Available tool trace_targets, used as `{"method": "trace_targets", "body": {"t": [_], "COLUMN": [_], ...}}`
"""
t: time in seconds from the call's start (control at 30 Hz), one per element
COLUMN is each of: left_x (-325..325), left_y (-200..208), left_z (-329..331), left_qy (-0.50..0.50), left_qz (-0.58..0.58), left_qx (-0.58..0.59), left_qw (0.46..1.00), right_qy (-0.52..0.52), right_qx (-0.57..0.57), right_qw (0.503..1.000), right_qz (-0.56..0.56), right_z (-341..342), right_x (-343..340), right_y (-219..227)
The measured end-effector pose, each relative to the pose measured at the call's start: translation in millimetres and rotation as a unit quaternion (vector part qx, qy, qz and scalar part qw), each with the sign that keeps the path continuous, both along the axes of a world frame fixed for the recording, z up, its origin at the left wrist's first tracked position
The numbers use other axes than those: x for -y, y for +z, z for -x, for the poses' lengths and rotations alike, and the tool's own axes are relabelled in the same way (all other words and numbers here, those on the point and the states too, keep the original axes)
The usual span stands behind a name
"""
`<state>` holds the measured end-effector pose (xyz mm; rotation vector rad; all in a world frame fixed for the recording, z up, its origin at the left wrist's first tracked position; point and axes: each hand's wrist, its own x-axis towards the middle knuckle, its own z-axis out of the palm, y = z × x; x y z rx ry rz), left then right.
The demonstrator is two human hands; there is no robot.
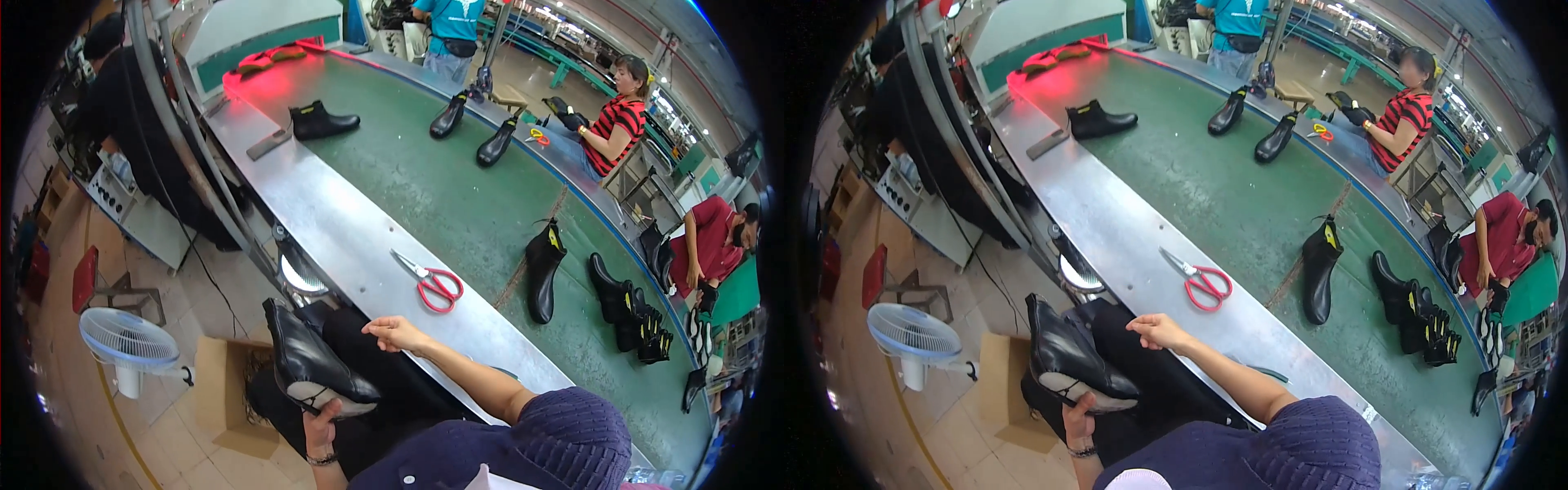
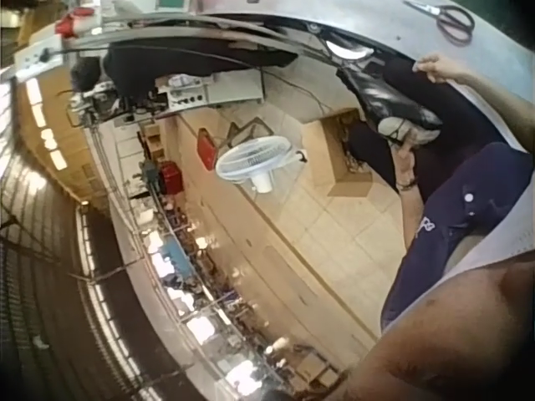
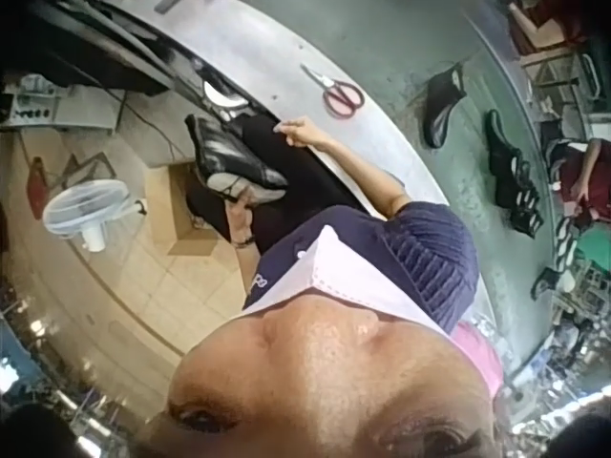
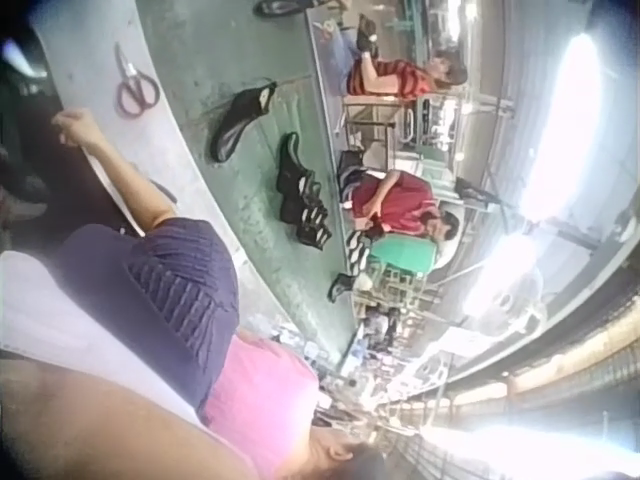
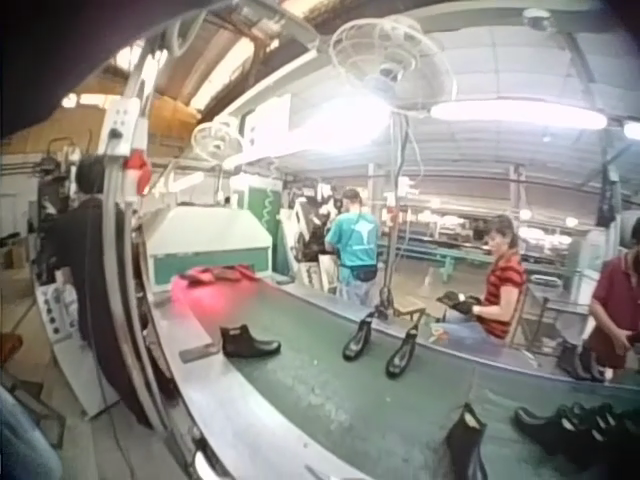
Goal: Manually assemble and inspect shoe components using tools like pliers and scissors at a factory workbench.
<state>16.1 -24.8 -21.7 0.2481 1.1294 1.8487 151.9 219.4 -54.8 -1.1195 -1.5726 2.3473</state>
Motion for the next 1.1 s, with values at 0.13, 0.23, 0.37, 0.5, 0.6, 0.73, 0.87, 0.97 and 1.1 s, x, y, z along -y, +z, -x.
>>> {"method": "trace_targets", "body": {"t": [0.13, 0.23, 0.37, 0.5, 0.6, 0.73, 0.87, 0.97, 1.1], "left_x": [3, 8, 20, 18, 5, 3, 2, 6, 15], "left_y": [-7, -18, -15, -24, -16, -11, -2, -12, -20], "left_z": [-5, -5, -8, -10, -9, -2, 4, 8, 6], "left_qy": [0.018, 0.006, 0.018, 0.002, -0.049, -0.085, -0.111, -0.111, -0.109], "left_qz": [0.006, 0.007, 0.035, 0.041, 0.043, 0.019, 0.032, 0.019, 0.011], "left_qx": [0.024, 0.019, 0.010, 0.008, -0.067, -0.056, -0.065, -0.224, -0.171], "left_qw": [1.000, 1.000, 0.999, 0.999, 0.996, 0.995, 0.991, 0.968, 0.979], "right_qy": [-0.010, 0.009, 0.086, 0.134, 0.164, 0.153, 0.153, 0.175, 0.192], "right_qx": [0.013, 0.013, -0.002, -0.139, -0.120, -0.090, -0.099, -0.115, -0.142], "right_qw": [1.000, 0.999, 0.995, 0.948, 0.890, 0.874, 0.866, 0.852, 0.843], "right_qz": [-0.015, -0.038, -0.047, -0.253, -0.409, -0.453, -0.465, -0.481, -0.481], "right_z": [-11, -8, 8, 17, 23, 28, 22, 13, 0], "right_x": [11, 23, 44, 65, 72, 86, 90, 91, 93], "right_y": [-3, 15, 50, 82, 114, 112, 102, 96, 83]}}
